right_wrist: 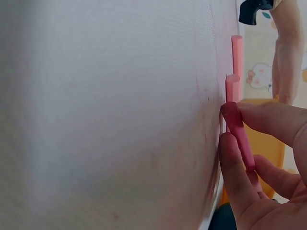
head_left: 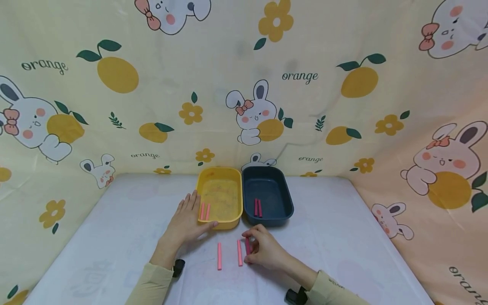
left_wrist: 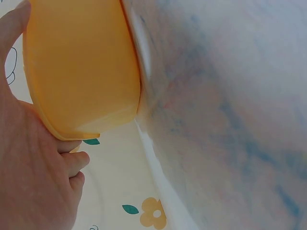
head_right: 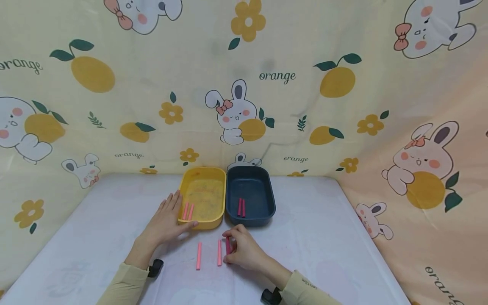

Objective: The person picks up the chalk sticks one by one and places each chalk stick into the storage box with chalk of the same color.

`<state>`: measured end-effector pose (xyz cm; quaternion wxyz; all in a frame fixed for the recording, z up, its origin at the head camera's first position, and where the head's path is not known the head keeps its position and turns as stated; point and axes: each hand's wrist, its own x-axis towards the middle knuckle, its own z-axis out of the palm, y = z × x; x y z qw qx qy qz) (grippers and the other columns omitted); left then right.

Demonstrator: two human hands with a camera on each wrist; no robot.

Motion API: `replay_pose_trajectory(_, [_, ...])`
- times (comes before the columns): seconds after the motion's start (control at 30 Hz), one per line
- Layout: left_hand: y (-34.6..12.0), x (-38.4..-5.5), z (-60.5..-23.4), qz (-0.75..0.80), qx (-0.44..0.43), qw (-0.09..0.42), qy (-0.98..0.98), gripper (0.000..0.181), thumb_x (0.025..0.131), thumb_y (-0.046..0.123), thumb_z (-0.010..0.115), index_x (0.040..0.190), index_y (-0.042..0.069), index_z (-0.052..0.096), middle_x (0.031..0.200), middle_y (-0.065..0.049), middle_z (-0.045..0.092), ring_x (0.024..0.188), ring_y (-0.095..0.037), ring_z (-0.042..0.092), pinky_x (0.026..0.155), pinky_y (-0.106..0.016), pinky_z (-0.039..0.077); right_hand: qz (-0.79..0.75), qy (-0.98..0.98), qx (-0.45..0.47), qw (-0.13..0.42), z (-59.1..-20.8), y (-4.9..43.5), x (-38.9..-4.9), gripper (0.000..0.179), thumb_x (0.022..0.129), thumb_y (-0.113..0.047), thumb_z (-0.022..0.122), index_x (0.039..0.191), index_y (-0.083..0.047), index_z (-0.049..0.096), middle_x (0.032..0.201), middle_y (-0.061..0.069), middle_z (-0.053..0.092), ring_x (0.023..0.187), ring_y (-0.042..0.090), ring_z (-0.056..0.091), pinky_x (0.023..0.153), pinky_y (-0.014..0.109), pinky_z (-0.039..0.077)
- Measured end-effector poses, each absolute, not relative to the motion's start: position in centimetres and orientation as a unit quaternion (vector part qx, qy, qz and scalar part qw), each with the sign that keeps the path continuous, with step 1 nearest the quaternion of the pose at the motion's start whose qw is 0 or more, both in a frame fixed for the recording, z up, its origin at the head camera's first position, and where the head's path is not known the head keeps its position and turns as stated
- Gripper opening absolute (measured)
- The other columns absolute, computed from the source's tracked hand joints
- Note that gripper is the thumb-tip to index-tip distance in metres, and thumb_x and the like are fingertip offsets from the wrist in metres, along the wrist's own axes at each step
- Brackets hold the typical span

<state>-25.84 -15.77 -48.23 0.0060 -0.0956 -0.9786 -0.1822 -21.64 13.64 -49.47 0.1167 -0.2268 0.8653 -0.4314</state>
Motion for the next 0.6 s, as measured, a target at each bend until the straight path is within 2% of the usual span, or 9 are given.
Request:
replay_pose_trajectory(0.27, [-15.66, -25.78, -48.19, -0.188, -0.090, 0.001, -0.978, 0.122, 0.088, 0.077, 0.060, 0.164, -0.006, 0.012, 0.173, -0.023, 0.006, 0.159, -0.041, 0.007, 0.129, -0.055, 0.010, -0.447, 0.856, -0.238, 0.108, -49.38, 13.61, -21.23, 0.056, 0.076, 0.003, 0.088, 0.126, 0.000, 0.065, 0.117, 0.009, 0.052, 0.086, 0.013, 0.063, 0.070, 0.020, 0.058])
replay_pose_trajectory(0.6, [-15.60, -25.85, -48.10, -0.187, -0.089, 0.004, -0.978, 0.122, 0.088, 0.078, 0.059, 0.163, -0.006, 0.013, 0.173, -0.022, 0.007, 0.159, -0.041, 0.007, 0.129, -0.054, 0.010, -0.458, 0.855, -0.222, 0.101, -49.26, 13.65, -21.13, 0.046, 0.084, 0.003, 0.083, 0.125, -0.003, 0.063, 0.116, 0.005, 0.055, 0.091, 0.016, 0.063, 0.072, 0.021, 0.060])
